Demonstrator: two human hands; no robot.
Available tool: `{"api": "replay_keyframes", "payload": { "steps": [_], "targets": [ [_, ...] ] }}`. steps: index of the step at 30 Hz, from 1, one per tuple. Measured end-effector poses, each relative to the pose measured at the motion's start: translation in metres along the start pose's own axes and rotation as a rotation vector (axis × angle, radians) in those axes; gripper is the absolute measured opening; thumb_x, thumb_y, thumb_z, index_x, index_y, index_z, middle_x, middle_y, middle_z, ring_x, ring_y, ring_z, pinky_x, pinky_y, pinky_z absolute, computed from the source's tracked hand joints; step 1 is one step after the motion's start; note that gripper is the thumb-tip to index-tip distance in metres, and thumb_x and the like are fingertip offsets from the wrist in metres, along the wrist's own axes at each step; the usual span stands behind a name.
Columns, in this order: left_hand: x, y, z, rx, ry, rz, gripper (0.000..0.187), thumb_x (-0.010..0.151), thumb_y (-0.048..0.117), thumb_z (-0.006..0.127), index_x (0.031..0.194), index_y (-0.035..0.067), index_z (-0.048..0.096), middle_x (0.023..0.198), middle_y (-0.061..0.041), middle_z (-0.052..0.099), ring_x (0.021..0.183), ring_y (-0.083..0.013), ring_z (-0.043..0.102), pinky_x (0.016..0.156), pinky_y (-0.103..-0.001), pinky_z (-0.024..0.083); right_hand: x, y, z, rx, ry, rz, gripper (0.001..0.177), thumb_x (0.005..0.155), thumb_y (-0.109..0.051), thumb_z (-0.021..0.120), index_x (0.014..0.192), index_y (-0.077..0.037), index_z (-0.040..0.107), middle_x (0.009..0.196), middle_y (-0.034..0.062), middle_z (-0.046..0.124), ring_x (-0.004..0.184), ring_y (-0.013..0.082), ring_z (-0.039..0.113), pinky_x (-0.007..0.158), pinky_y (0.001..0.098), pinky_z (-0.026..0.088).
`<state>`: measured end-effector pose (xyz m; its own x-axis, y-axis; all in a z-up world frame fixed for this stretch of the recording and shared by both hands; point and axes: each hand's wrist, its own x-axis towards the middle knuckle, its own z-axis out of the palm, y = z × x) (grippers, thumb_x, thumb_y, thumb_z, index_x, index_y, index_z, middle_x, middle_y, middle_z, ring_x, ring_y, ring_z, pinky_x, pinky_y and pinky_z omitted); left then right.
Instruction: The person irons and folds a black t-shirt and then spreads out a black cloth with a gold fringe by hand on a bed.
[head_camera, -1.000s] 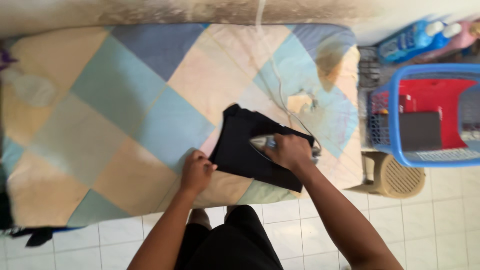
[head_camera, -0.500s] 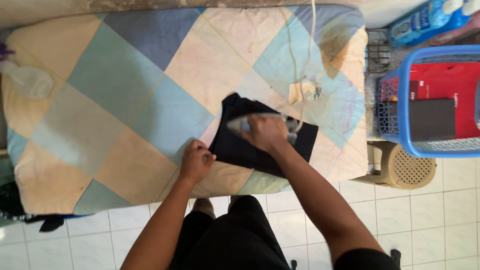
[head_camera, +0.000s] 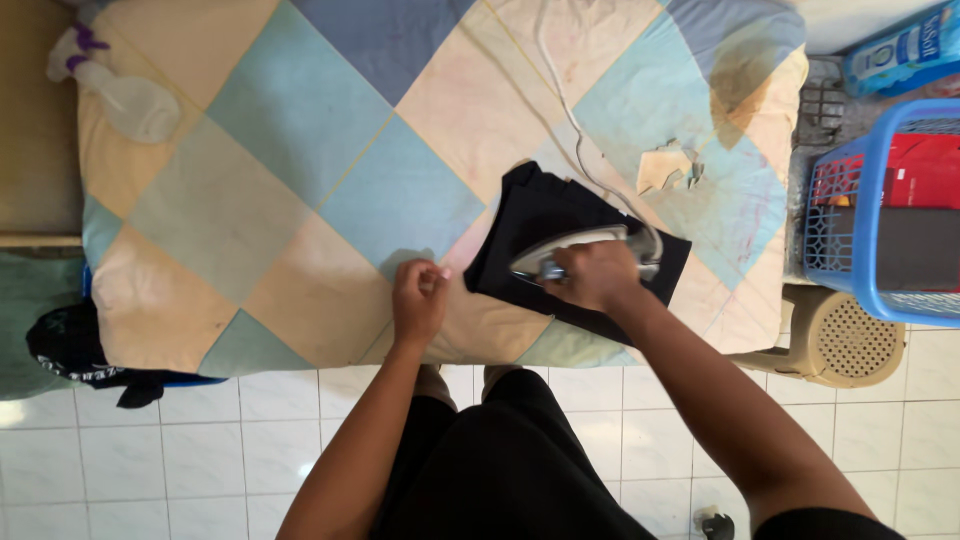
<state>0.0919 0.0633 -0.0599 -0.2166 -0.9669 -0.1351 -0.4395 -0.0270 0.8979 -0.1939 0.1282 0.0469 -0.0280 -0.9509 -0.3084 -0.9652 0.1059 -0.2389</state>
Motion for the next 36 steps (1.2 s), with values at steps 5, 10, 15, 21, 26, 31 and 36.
{"api": "replay_keyframes", "payload": {
  "steps": [5,10,15,21,26,31,36],
  "targets": [
    [0.002,0.009,-0.005,0.006,0.067,-0.049,0.023,0.093,0.024,0.077,0.1,0.006,0.064,0.103,-0.007,0.063,0.083,-0.0184,0.064,0.069,-0.033,0.054,0.009,-0.032,0.027,0.044,0.134,-0.142,0.031,0.074,-0.047,0.078,0.086,-0.019,0.078,0.072,0.0077,0.074,0.068,0.0287,0.072,0.061,0.0437,0.057],
    [0.005,0.038,-0.001,0.194,-0.211,0.067,0.022,0.088,0.026,0.078,0.093,0.007,0.069,0.085,-0.004,0.068,0.066,-0.0228,0.063,0.064,-0.036,0.052,-0.049,0.023,0.027,-0.023,-0.001,-0.209,0.031,0.069,-0.046,0.078,0.087,-0.021,0.077,0.08,0.0024,0.076,0.066,0.0258,0.072,0.054,0.0438,0.054],
    [0.009,0.057,0.029,0.475,-0.32,-0.07,0.034,0.08,0.036,0.083,0.092,0.007,0.072,0.076,-0.007,0.07,0.073,-0.0276,0.068,0.065,-0.042,0.053,-0.118,0.078,0.036,-0.085,0.031,-0.044,0.028,0.074,-0.049,0.077,0.085,-0.023,0.08,0.068,0.0012,0.074,0.054,0.0216,0.068,0.048,0.0393,0.051],
    [0.014,0.049,0.04,0.553,-0.366,-0.174,0.026,0.085,0.033,0.08,0.09,0.009,0.074,0.078,-0.005,0.073,0.077,-0.0274,0.071,0.07,-0.043,0.055,-0.136,0.107,0.031,-0.154,-0.087,0.308,0.042,0.084,-0.066,0.07,0.087,-0.024,0.079,0.065,0.001,0.075,0.054,0.0187,0.069,0.051,0.0379,0.052],
    [0.005,0.066,0.044,0.504,-0.139,0.226,0.032,0.078,0.023,0.08,0.101,0.006,0.064,0.098,-0.009,0.068,0.082,-0.0285,0.067,0.07,-0.043,0.053,-0.08,0.101,0.026,0.021,0.121,0.402,0.048,0.079,-0.064,0.071,0.085,-0.016,0.076,0.078,0.0106,0.076,0.071,0.0314,0.074,0.063,0.0464,0.057],
    [0.004,0.091,0.072,0.534,-0.283,0.506,0.039,0.083,0.021,0.076,0.116,0.008,0.061,0.112,-0.013,0.062,0.11,-0.0354,0.058,0.09,-0.052,0.043,-0.04,0.131,0.012,0.041,0.163,0.579,0.049,0.083,-0.062,0.07,0.09,-0.014,0.076,0.083,0.0152,0.076,0.079,0.0346,0.074,0.067,0.0471,0.057],
    [-0.005,0.113,0.127,0.645,-0.543,0.741,0.071,0.09,0.043,0.069,0.145,0.005,0.048,0.154,-0.017,0.042,0.146,-0.0385,0.035,0.114,-0.066,0.022,-0.07,0.189,0.009,-0.075,0.163,0.562,0.051,0.082,-0.062,0.072,0.09,-0.012,0.076,0.085,0.0137,0.075,0.083,0.0332,0.072,0.08,0.052,0.051]
  ]
}}
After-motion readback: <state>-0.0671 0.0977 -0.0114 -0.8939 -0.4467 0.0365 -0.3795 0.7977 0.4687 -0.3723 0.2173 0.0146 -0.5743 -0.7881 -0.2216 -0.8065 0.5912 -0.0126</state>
